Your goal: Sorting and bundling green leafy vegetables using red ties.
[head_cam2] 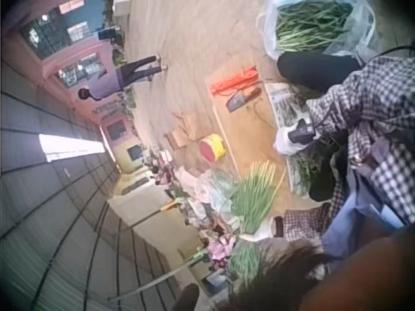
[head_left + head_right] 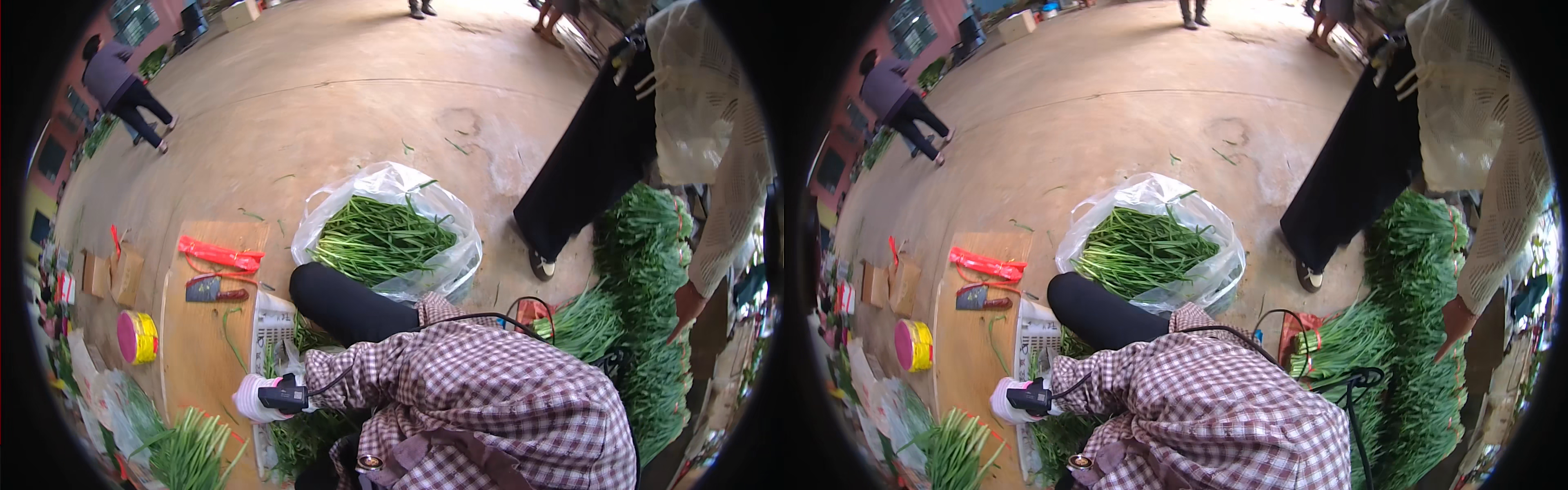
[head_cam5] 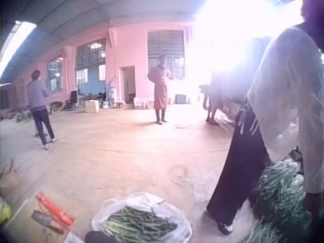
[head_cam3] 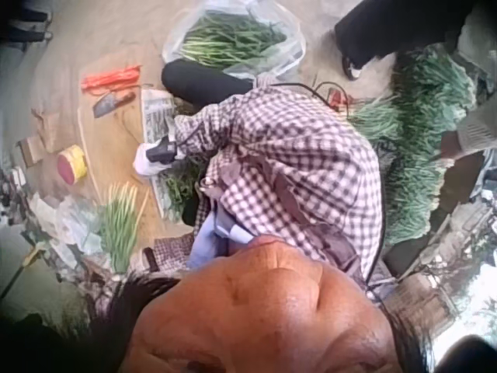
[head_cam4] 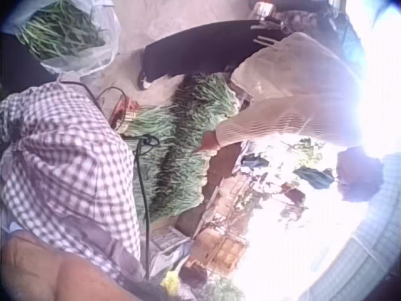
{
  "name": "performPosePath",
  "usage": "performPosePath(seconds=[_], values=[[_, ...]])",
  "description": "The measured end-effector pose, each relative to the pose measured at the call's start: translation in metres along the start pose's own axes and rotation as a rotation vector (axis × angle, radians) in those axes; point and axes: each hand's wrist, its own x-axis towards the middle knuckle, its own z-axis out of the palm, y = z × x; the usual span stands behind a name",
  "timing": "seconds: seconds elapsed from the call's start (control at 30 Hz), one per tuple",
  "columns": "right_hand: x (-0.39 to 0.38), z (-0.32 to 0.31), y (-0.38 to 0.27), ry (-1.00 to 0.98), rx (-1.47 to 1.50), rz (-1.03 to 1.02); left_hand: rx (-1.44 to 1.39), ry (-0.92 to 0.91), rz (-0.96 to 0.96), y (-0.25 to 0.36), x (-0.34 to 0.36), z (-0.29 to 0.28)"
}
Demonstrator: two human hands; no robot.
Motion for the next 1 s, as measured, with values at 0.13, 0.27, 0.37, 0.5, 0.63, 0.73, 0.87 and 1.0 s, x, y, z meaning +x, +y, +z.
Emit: performPosePath(seconds=[0.13, 0.27, 0.37, 0.5, 0.63, 0.73, 0.87, 1.0], values=[[0.016, -0.049, 0.008, 0.347, 0.239, 0.058, 0.055, -0.070, 0.038, 0.004, 0.008, 0.030], [0.002, -0.111, 0.028, 0.341, 0.176, 0.153, 0.110, -0.105, 0.074, 0.015, 0.011, 0.070], [-0.009, -0.137, 0.054, 0.388, 0.337, 0.316, 0.128, -0.091, 0.087, 0.038, 0.014, 0.079], [-0.028, -0.125, 0.087, 0.596, 0.554, 0.380, 0.113, 0.186, 0.110, 0.084, 0.019, 0.008], [0.001, -0.089, 0.064, 0.585, 0.778, 0.495, -0.067, 0.227, 0.226, 0.097, 0.010, -0.093], [0.026, -0.068, 0.015, 0.513, 1.022, 0.577, 0.103, 0.242, 0.338, 0.105, -0.018, -0.153], [0.044, -0.056, -0.033, 0.098, 0.715, -0.090, -0.283, 0.449, 0.450, 0.108, -0.084, -0.187], [0.077, -0.021, -0.070, -0.319, 0.536, -0.238, -0.574, 0.774, 0.198, 0.083, -0.119, -0.213]])
